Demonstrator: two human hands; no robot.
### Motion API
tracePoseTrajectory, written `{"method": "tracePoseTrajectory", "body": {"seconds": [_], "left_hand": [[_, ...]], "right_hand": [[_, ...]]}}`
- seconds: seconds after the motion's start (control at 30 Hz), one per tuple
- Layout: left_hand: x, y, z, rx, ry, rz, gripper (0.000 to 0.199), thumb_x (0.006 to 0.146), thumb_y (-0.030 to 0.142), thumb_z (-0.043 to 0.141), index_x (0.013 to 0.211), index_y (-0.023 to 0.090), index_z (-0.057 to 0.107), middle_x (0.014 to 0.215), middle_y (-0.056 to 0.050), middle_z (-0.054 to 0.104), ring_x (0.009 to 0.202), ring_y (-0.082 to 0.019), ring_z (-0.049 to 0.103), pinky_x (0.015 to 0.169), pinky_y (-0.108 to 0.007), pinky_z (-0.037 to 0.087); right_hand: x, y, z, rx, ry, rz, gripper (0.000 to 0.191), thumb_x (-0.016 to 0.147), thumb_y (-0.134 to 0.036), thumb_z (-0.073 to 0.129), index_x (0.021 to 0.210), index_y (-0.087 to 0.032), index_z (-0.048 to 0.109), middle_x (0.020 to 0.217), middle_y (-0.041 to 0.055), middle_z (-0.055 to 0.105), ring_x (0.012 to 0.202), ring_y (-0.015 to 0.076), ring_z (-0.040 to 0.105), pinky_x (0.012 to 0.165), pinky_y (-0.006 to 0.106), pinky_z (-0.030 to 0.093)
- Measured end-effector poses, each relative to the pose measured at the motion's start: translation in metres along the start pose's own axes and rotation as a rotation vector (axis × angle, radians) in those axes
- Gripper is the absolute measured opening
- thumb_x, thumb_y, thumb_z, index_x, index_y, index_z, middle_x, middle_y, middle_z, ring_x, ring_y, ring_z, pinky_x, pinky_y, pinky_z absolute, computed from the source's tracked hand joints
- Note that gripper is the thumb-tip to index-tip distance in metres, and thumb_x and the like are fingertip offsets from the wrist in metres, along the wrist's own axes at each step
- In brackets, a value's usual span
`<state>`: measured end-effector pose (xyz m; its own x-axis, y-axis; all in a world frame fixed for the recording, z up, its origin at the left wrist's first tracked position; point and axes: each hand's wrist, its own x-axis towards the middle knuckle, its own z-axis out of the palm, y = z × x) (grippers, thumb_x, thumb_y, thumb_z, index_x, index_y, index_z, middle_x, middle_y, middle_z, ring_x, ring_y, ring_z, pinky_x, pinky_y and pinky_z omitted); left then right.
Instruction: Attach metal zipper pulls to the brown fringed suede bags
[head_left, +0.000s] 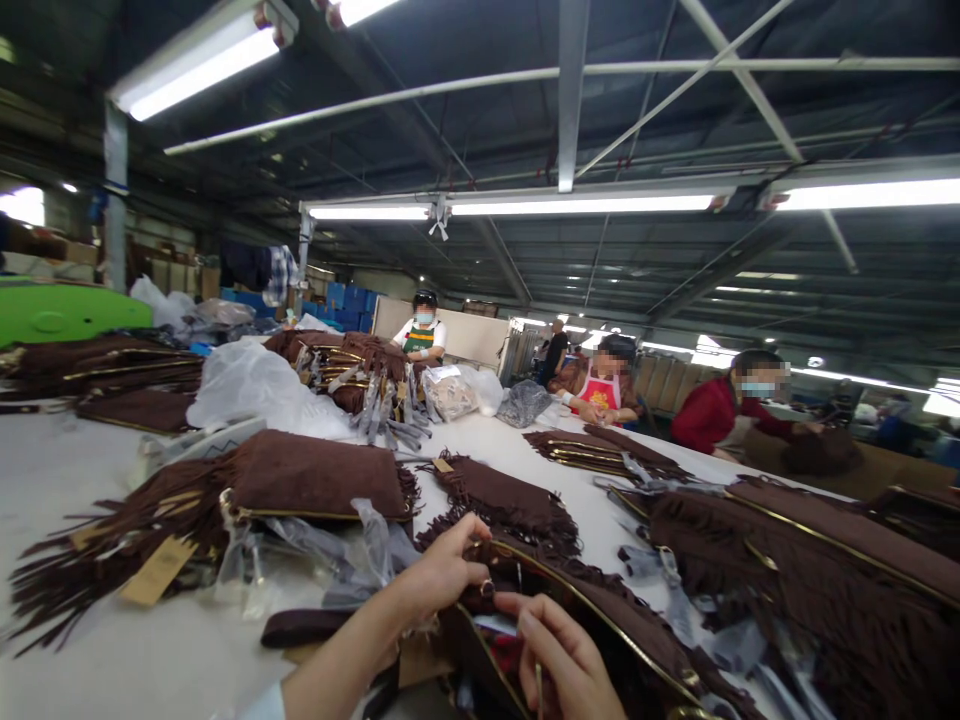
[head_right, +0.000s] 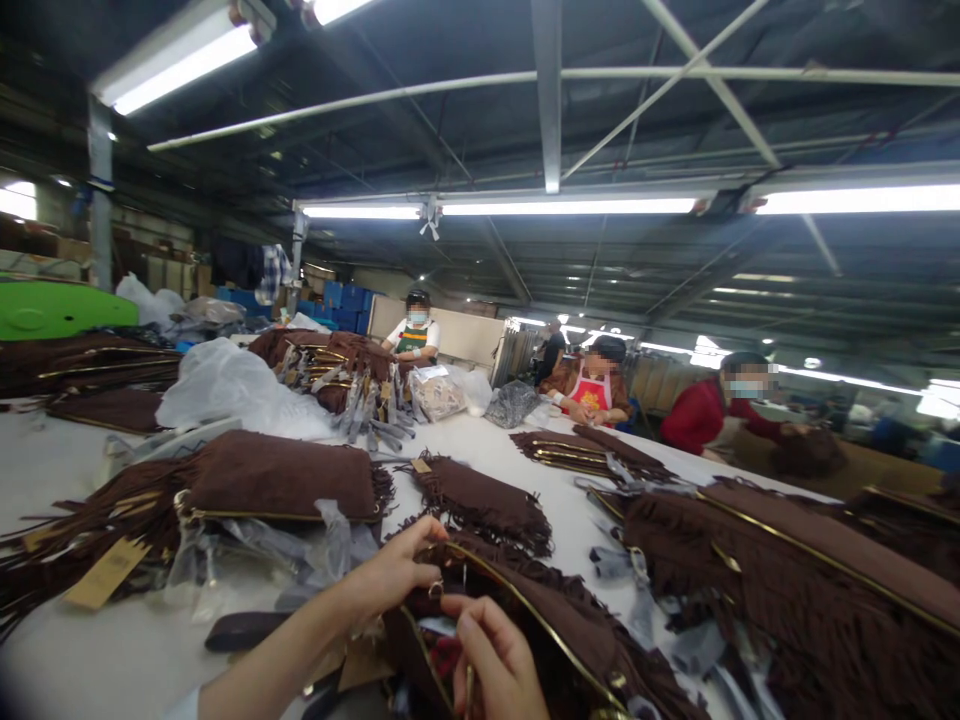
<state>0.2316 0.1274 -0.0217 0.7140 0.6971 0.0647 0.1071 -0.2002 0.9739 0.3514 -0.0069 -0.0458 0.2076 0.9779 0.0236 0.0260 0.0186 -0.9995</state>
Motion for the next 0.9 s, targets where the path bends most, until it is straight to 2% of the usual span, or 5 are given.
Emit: {"method": "tracePoseTrajectory", "body": {"seconds": [0.13, 0.47, 0.63, 0.73, 0.9], "left_hand": [[0.007, -0.003, 0.001, -0.059, -0.001, -0.082, 0.034, 0.064, 0.003, 0.05, 0.094, 0.021, 0.046, 0.073, 0.006, 0.053, 0.06, -0.011, 0.049, 0.054, -0.019, 0.038], [0.0, -0.004, 0.002, -0.03, 0.016, 0.017, 0.033, 0.064, 0.003, 0.051, 0.091, 0.021, 0.047, 0.073, 0.007, 0.051, 0.07, -0.012, 0.05, 0.061, -0.02, 0.039], [-0.012, 0.0, -0.004, 0.016, 0.014, 0.184, 0.042, 0.063, 0.001, 0.049, 0.098, 0.023, 0.049, 0.103, 0.001, 0.059, 0.105, -0.018, 0.054, 0.092, -0.028, 0.042], [-0.019, 0.002, -0.006, 0.07, 0.038, 0.337, 0.028, 0.066, 0.001, 0.047, 0.084, 0.021, 0.053, 0.137, -0.006, 0.051, 0.137, -0.023, 0.036, 0.112, -0.036, 0.028], [-0.025, 0.002, -0.006, 0.073, 0.057, 0.469, 0.02, 0.073, 0.004, 0.046, 0.079, 0.02, 0.057, 0.159, -0.007, 0.029, 0.143, -0.025, 0.031, 0.114, -0.041, 0.027]], "right_hand": [[-0.002, 0.004, -0.003, -0.211, 0.01, 0.028, 0.043, 0.079, -0.06, 0.063, 0.068, -0.022, 0.047, 0.046, -0.0101, 0.033, 0.038, 0.0064, 0.027, 0.038, 0.019, 0.016], [0.021, 0.002, 0.004, -0.37, 0.096, 0.036, 0.03, 0.072, -0.044, 0.056, 0.056, -0.022, 0.043, 0.044, -0.0073, 0.04, 0.034, 0.0062, 0.028, 0.036, 0.021, 0.016], [0.024, 0.004, 0.006, -0.437, 0.133, 0.014, 0.028, 0.073, -0.049, 0.046, 0.061, -0.023, 0.045, 0.046, -0.0043, 0.051, 0.031, 0.0075, 0.035, 0.034, 0.02, 0.019], [0.023, 0.006, 0.008, -0.464, 0.143, 0.01, 0.029, 0.073, -0.049, 0.045, 0.061, -0.023, 0.045, 0.046, -0.0038, 0.052, 0.03, 0.0068, 0.035, 0.033, 0.02, 0.018], [0.024, 0.007, 0.012, -0.493, 0.181, 0.011, 0.032, 0.072, -0.052, 0.042, 0.06, -0.022, 0.046, 0.047, -0.0026, 0.051, 0.028, 0.0066, 0.033, 0.032, 0.02, 0.016]]}}
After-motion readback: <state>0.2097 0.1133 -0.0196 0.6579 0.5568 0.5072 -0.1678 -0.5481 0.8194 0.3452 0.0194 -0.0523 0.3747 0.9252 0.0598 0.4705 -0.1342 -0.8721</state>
